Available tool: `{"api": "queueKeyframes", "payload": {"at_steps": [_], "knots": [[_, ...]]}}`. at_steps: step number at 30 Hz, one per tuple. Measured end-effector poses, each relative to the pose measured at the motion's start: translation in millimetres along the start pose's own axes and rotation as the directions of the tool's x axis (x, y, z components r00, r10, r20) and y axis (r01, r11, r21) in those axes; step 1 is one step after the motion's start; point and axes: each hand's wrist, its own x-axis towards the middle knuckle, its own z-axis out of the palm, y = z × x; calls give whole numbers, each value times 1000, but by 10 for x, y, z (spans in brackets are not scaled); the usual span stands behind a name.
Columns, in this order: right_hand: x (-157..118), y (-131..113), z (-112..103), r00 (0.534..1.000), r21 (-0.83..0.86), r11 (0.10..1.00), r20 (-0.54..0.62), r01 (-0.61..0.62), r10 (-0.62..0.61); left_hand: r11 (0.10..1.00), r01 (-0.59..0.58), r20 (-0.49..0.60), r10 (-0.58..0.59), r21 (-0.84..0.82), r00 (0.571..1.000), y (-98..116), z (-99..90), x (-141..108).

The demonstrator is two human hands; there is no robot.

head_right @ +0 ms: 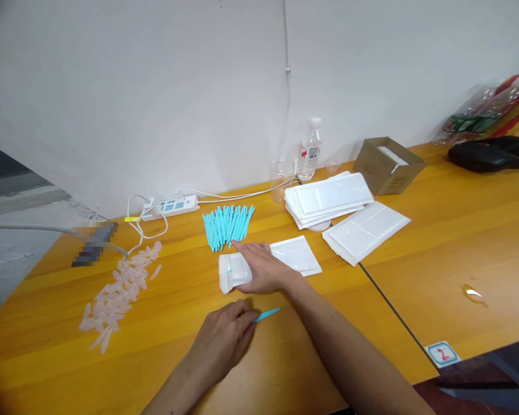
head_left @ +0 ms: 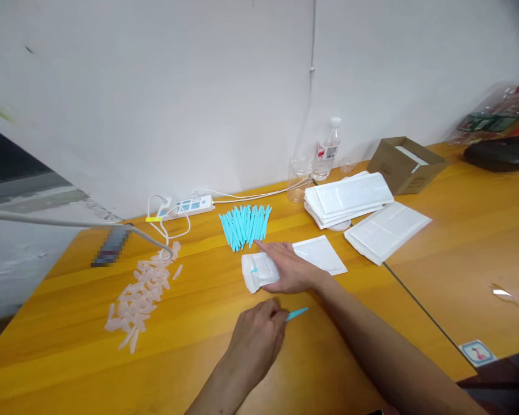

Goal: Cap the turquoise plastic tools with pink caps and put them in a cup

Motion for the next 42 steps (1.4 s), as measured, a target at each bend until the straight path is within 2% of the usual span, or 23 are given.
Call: {"api": "queueKeyframes", "payload": {"at_steps": [4, 6, 7, 8, 9, 11, 12, 13, 14, 15, 17, 19, 21, 23, 24, 26, 28, 29, 31, 33, 38, 40, 42], "knots": [[-6, 9, 4, 1000, -1, 1000, -2, 4, -4, 990, 46, -11, -48, -136, 999, -150, -222, -123], [-6, 14, 5, 1000, 3, 1000, -2, 6, -6, 943, 102, -98, -139, -318, 985, -294, -400, -212], [-6, 15, 4, 1000, 8, 1000, -1, 7, -7, 892, 136, -167, -228, -432, 959, -372, -479, -240], [-6, 15, 3, 1000, 12, 1000, -1, 7, -7, 819, 157, -248, -341, -552, 907, -449, -542, -249], [-6, 13, 0, 1000, 17, 1000, -3, 5, -5, 731, 153, -320, -464, -665, 826, -522, -583, -237], [-8, 4, -5, 1000, 29, 1000, -12, -1, 2, 566, 71, -401, -662, -821, 633, -639, -586, -155], [-9, -1, -6, 1000, 35, 999, -18, -6, 6, 509, 23, -413, -723, -861, 555, -677, -550, -91], [-9, -8, -6, 1000, 42, 999, -26, -9, 10, 468, -8, -407, -760, -884, 507, -700, -492, -18], [-9, -14, -4, 999, 48, 999, -34, -11, 13, 437, -16, -388, -781, -899, 488, -705, -418, 59], [-7, -20, 0, 999, 53, 999, -42, -11, 14, 417, 1, -362, -791, -909, 493, -693, -335, 135], [-1, -30, 10, 999, 57, 998, -47, -9, 11, 446, 96, -323, -765, -890, 558, -622, -165, 264], [7, -35, 19, 999, 49, 999, -45, -1, 3, 617, 213, -356, -664, -758, 658, -516, -26, 344], [12, -39, 18, 999, 26, 1000, -36, 10, -9, 813, 283, -412, -519, -509, 749, -424, 57, 363], [12, -45, 8, 999, -2, 1000, -25, 22, -22, 896, 302, -439, -426, -325, 791, -394, 83, 330], [10, -49, 1, 999, -16, 999, -19, 28, -28, 900, 312, -455, -425, -304, 782, -408, 78, 301], [4, -56, -15, 999, -40, 999, -10, 33, -33, 865, 356, -494, -495, -353, 715, -490, 48, 240], [-3, -57, -25, 1000, -57, 998, -4, 25, -26, 795, 424, -455, -599, -433, 659, -606, 0, 204], [-6, -56, -30, 1000, -58, 998, -1, 22, -22, 757, 451, -391, -639, -473, 662, -660, -30, 203], [-11, -57, -41, 1000, -32, 999, -18, 16, -16, 699, 461, -243, -660, -547, 711, -730, -109, 236], [-12, -73, -72, 997, 31, 999, -74, 19, -17, 661, 411, -197, -646, -628, 737, -718, -229, 298], [-9, -235, -322, 953, 251, 963, -303, 94, -14, 598, 116, -362, -616, -793, 699, -328, -690, 416], [-28, -323, -459, 921, 294, 945, -390, 141, -16, 666, 119, -455, -618, -737, 641, -168, -822, 418], [-82, -385, -555, 908, 283, 948, -418, 145, -14, 729, 199, -498, -615, -655, 611, -117, -840, 383]]}}
